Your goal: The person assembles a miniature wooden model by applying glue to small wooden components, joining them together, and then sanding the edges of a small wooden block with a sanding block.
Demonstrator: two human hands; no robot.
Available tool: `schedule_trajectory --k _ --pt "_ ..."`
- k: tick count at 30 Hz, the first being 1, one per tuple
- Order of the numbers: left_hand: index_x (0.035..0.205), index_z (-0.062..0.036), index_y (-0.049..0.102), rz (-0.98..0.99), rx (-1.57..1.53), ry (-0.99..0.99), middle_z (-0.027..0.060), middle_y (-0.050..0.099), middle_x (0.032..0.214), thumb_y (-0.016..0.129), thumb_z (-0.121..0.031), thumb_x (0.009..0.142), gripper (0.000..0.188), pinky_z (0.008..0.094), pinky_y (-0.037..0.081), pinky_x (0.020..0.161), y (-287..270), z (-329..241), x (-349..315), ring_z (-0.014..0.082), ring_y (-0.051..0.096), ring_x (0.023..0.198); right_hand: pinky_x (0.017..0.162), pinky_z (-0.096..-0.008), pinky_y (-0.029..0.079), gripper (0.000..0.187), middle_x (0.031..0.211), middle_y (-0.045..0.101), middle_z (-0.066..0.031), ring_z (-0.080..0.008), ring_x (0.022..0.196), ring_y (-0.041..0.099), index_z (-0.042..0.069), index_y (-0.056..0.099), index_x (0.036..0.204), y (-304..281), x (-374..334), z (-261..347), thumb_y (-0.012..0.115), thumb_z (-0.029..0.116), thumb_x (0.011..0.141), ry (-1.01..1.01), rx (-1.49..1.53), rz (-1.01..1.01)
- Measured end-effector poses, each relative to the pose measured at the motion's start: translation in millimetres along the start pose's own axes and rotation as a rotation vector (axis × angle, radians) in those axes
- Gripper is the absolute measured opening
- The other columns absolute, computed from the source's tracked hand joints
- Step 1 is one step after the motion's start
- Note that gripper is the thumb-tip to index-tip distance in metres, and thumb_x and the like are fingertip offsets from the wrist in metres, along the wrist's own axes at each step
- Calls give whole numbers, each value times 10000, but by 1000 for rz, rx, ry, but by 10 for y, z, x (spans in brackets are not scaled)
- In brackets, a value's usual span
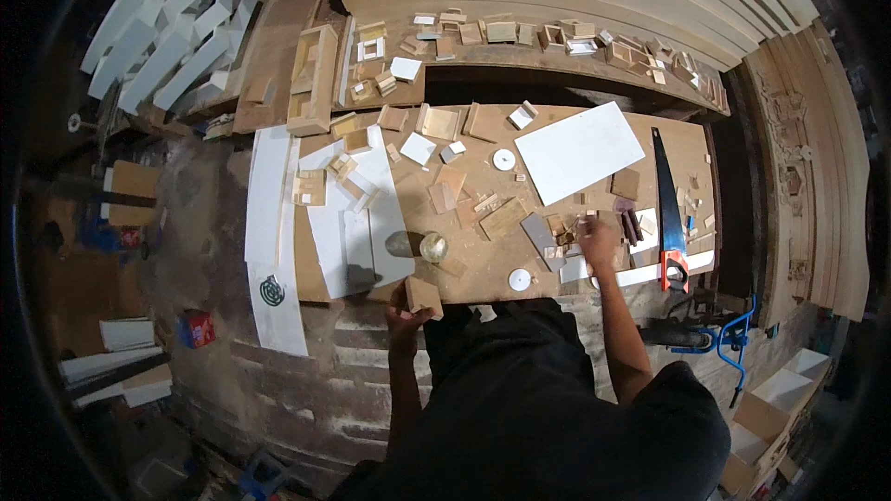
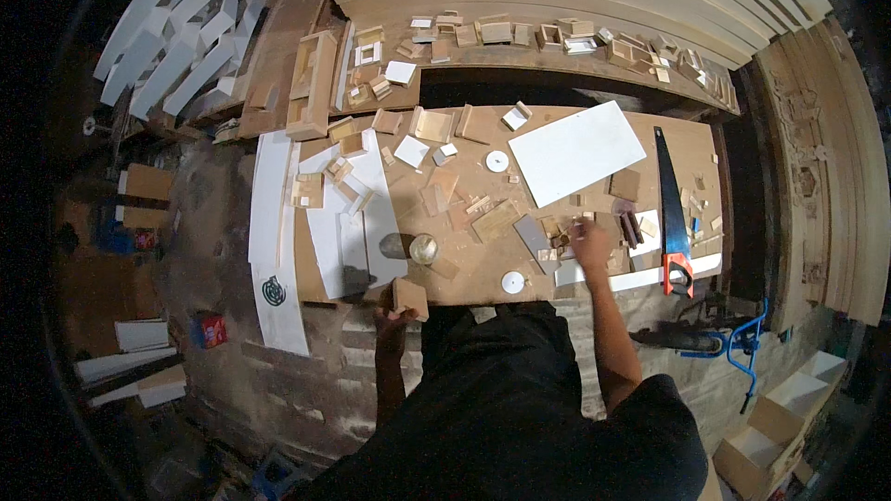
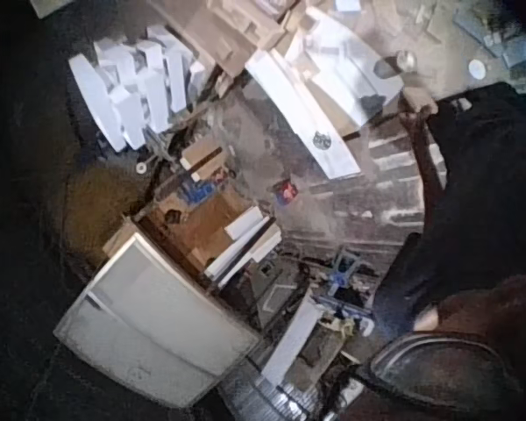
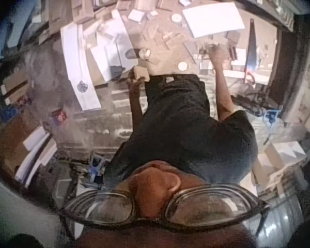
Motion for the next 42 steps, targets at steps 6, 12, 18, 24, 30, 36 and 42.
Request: schedule_trajectory --k 6,12,18,24,30,36,42 --pt "1473 6 486 248 -388 -103 120 647 1292 704 -35 787 721 356 498 1011 -132 -174 71 214 635 1153 717 -438 560 409 896 730 -131 -335 805 716 64 699 925 794 -621 1808 805 433 784 -125 173 660" --pt "1401 37 506 537 -614 -211 143 658 1200 703 -110 791 658 366 529 968 281 -1048 50 245 657 1082 757 -449 554 469 934 706 -143 -336 909 703 67 659 904 1143 -670 2180 818 486 767 -150 -61 788" --pt "1370 40 488 781 -916 -284 173 643 1176 723 -153 796 650 387 553 938 345 -1274 144 273 650 1081 758 -466 543 433 936 700 -154 -356 906 690 60 648 881 1316 -756 2110 840 429 758 -159 -23 810" --pt "1313 38 508 790 -899 -299 177 638 1155 722 -197 774 626 381 557 921 444 -1354 234 276 652 1067 779 -465 538 454 930 690 -182 -378 912 682 41 622 927 1251 -725 1921 872 358 720 -151 35 848" --pt "1285 13 555 595 -425 -115 120 634 1179 679 -216 703 638 347 512 953 867 -1931 107 223 642 1069 727 -372 563 527 938 711 -128 -227 805 714 35 613 1227 781 -713 1891 853 193 784 85 502 858" --pt "1290 5 548 570 -96 26 118 618 1184 679 -172 721 610 330 457 1004 1106 -1985 92 198 595 1127 788 -295 556 578 1029 701 -40 -112 906 671 68 569 1366 -893 -221 2674 805 53 838 -1 1178 763" --pt "1258 -2 557 634 52 31 90 610 1159 654 -123 761 520 317 455 977 1505 -2074 -3 174 579 1094 844 -249 515 779 1123 671 -9 -71 989 626 59 546 1411 -1927 -30 3029 918 171 736 -233 863 763"
Point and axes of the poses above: each hand's wrist, its own x-axis towards the middle knuckle, its own y-axis out of the palm, z = x × y, the point moved 1 cm from there along x, towards the middle knuckle
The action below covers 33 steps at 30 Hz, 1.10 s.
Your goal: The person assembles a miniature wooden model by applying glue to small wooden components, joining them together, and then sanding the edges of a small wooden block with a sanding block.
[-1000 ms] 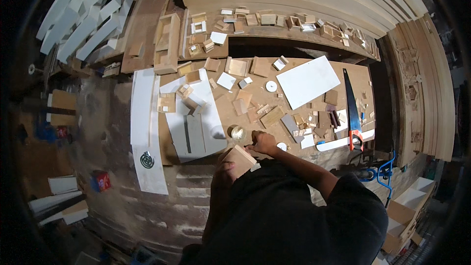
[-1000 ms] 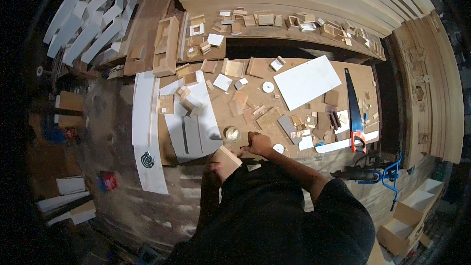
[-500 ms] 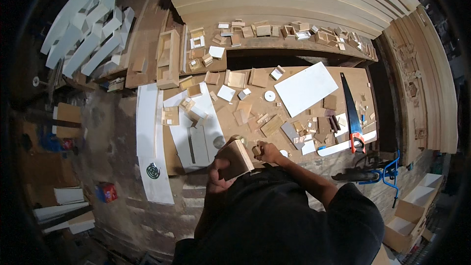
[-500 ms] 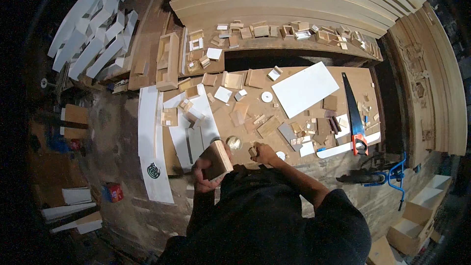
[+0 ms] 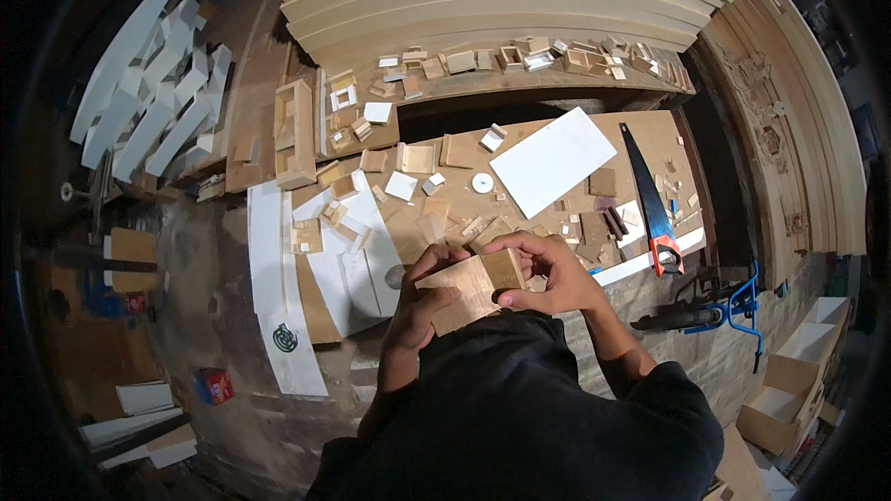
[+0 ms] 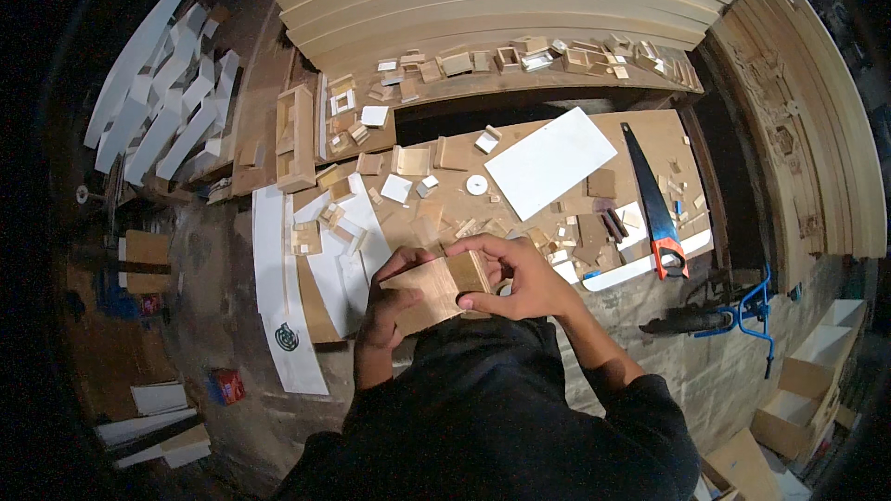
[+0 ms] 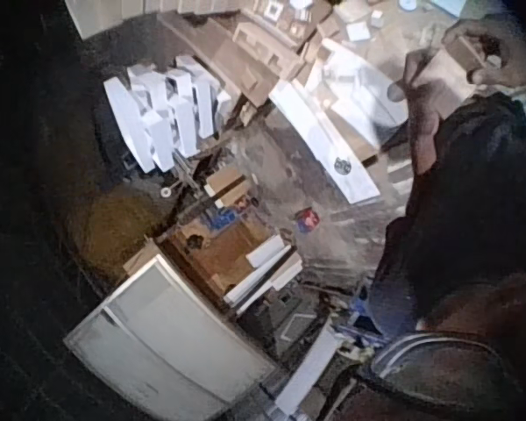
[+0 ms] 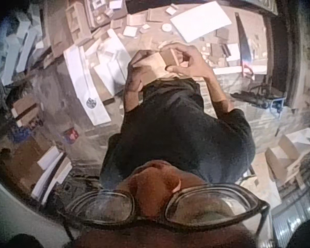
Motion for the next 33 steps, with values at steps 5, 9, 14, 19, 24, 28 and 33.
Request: schedule_trajectory --k 5,9,14,19,24,28,33 --pt "1234 -5 557 30 -95 -60 83 610 1122 667 -199 756 527 310 467 947 175 -34 67 169 587 1048 822 -243 510 899 1096 666 21 -62 943 611 98 543 1432 -36 -131 87 976 236 656 -88 186 -49" --pt "1222 -4 560 41 -80 -33 84 609 1116 671 -229 750 535 311 473 928 152 45 92 168 586 1047 818 -257 530 925 1110 660 -1 -100 952 625 124 547 1434 -68 -168 236 983 263 629 23 31 -75" --pt "1207 -5 570 40 -31 -51 78 612 1111 678 -215 747 518 318 470 934 241 -79 82 168 585 1045 819 -300 571 911 1158 656 -55 -156 1001 634 120 554 1425 -161 -154 295 968 295 633 -106 -317 -66" --pt "1187 -4 582 44 41 -29 80 620 1114 674 -198 756 482 323 467 945 202 -26 69 168 585 1050 842 -304 579 933 1264 654 -75 -155 1055 639 103 576 1407 -145 -129 348 989 295 593 -67 -329 -30" --pt "1178 -1 585 46 -45 -36 86 627 1097 653 -199 775 454 322 475 936 159 -28 85 175 598 1044 870 -269 569 985 1338 632 -59 -124 1089 627 56 592 1398 -120 -123 184 1025 239 532 46 -33 -71" --pt "1175 -1 584 42 -93 -60 90 629 1086 638 -220 787 449 317 489 918 156 -54 107 177 610 1030 891 -254 564 997 1325 630 -52 -109 1092 614 49 586 1413 -76 -103 44 1025 187 529 10 113 -104" --pt "1169 4 577 58 -94 -93 94 628 1086 647 -239 795 452 316 496 915 165 -39 112 180 617 1021 903 -266 580 998 1314 623 -56 -117 1110 604 54 580 1423 -110 -83 -35 1019 164 534 -60 74 -101"
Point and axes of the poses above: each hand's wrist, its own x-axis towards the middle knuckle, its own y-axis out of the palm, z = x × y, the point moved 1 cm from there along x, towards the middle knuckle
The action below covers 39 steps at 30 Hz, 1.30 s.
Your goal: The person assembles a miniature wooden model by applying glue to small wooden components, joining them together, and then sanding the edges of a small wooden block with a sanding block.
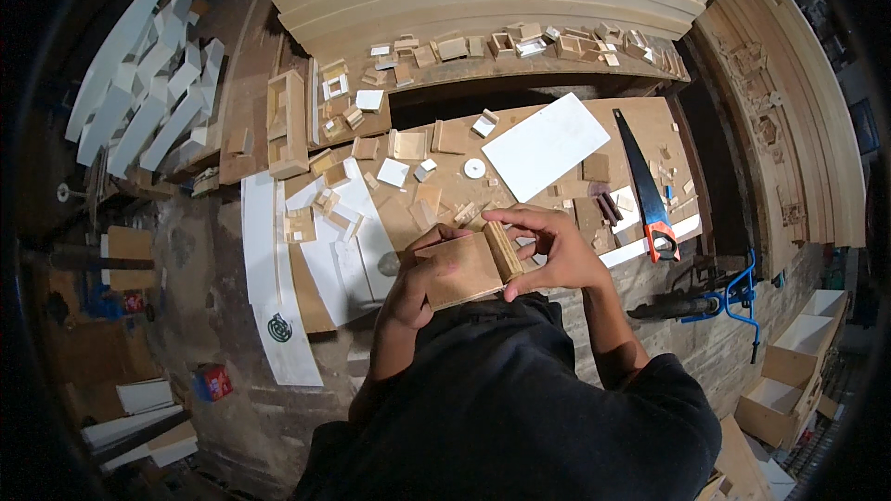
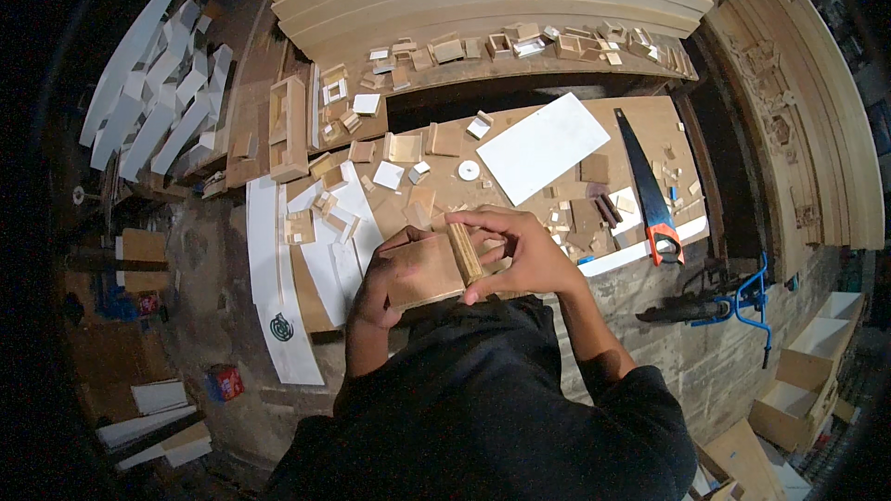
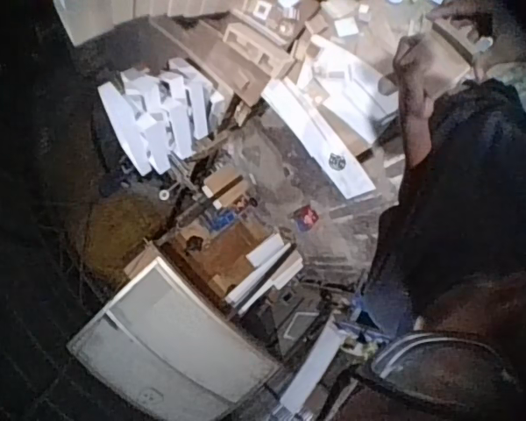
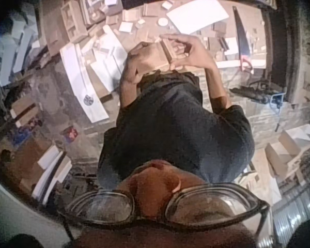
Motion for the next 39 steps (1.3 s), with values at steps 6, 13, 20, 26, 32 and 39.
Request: schedule_trajectory --k 6,13,20,26,32,39 --pt "1167 27 565 135 237 394 137 603 1161 653 -235 790 468 328 503 936 -248 317 112 231 630 1051 886 -256 587 982 1293 625 -77 -118 1080 607 39 598 1402 17 34 37 1019 160 523 4 25 -10" --pt "1154 36 599 -3 -64 172 125 600 1189 593 -232 809 437 330 521 933 102 63 54 229 631 1099 860 -254 593 981 1192 653 -64 -111 1031 620 -5 607 1376 6 55 -47 1024 164 505 18 132 -76" --pt "1160 24 621 -122 -186 -99 104 633 1123 594 -228 820 424 325 527 931 50 51 163 214 651 1061 848 -243 602 955 1142 653 -56 -121 1023 628 -4 626 1354 -36 83 -67 1022 169 502 -15 91 -88" --pt "1139 26 628 -88 -92 13 106 665 1063 619 -214 828 393 320 538 880 69 29 195 205 665 989 858 -258 618 968 1168 637 -69 -140 1061 630 -1 607 1373 -79 87 -43 1015 138 507 -74 69 -73" --pt "1120 28 629 -126 -30 57 107 675 1031 626 -191 838 357 321 541 853 109 46 203 189 669 949 871 -298 630 966 1242 645 -75 -153 1084 653 78 614 1390 -127 84 -69 1011 138 512 -108 46 -56" --pt "1109 23 627 -119 64 140 99 673 1017 623 -199 853 338 314 530 845 137 13 200 170 655 923 883 -310 632 975 1256 642 -81 -166 1109 654 79 604 1399 -149 102 -59 1011 142 514 -117 50 -41"
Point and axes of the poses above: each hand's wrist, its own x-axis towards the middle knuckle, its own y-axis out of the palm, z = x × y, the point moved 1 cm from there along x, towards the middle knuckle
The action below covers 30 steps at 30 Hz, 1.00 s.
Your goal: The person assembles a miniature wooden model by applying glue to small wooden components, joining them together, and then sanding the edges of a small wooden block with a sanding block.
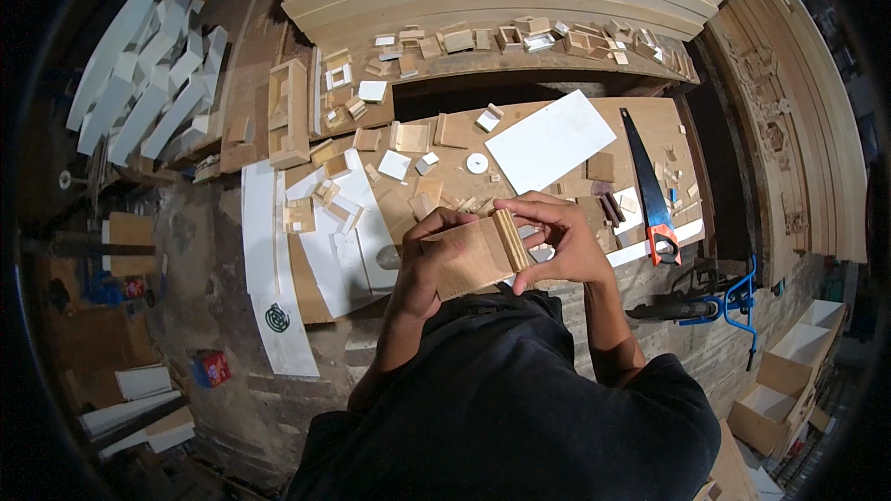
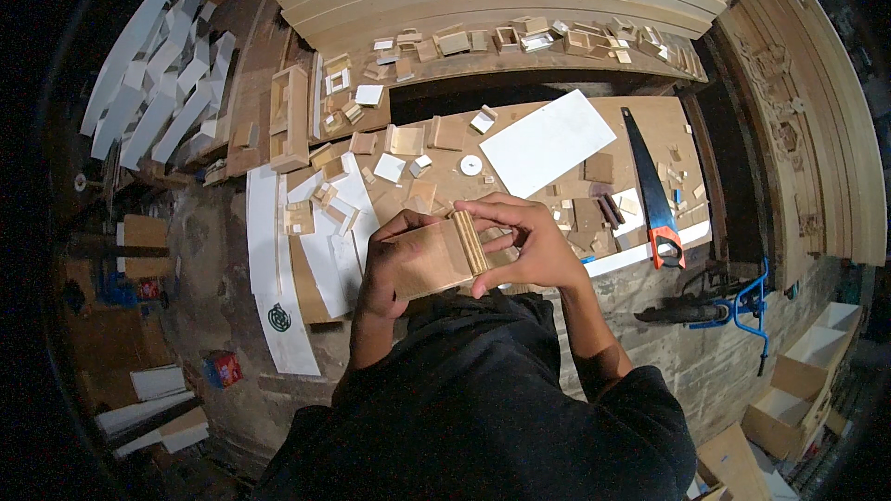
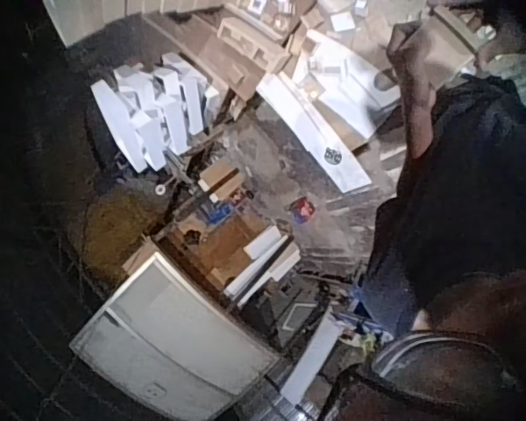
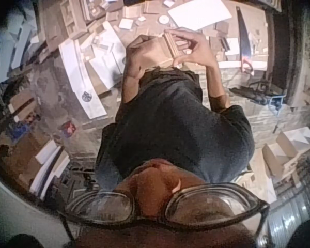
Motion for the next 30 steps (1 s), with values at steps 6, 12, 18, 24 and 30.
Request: schedule_trajectory --k 6,12,18,24,30 --pt "1110 25 625 16 -67 -38 98 668 1016 636 -210 845 354 318 536 849 -31 42 31 169 654 945 913 -304 618 991 1223 630 -102 -158 1111 632 3 584 1394 -2 7 -31 1015 144 512 10 22 5" --pt "1131 41 624 0 -173 -139 111 669 1033 615 -209 840 383 324 550 859 -56 77 74 196 671 954 896 -285 618 1001 1183 628 -90 -158 1096 635 -12 581 1393 -12 13 -31 1015 178 511 32 20 -9" --pt "1138 54 621 13 -160 -147 122 669 1040 597 -193 830 396 325 551 855 -41 70 73 201 672 948 855 -286 635 961 1187 645 -62 -159 1071 663 54 607 1388 -20 -15 -37 1008 144 520 11 26 -13" --pt "1137 56 619 46 -140 -122 113 662 1061 586 -197 844 389 320 541 857 -50 96 48 187 659 971 836 -283 635 964 1179 648 -52 -156 1066 663 62 611 1388 -15 -46 -56 1011 145 515 6 1 -14" --pt "1156 41 629 -19 -286 -167 108 658 1110 588 -272 902 405 314 520 890 -47 185 47 201 644 1030 836 -270 629 907 1156 652 -69 -141 1034 656 3 606 1373 -3 -51 -72 994 137 564 35 59 -49"
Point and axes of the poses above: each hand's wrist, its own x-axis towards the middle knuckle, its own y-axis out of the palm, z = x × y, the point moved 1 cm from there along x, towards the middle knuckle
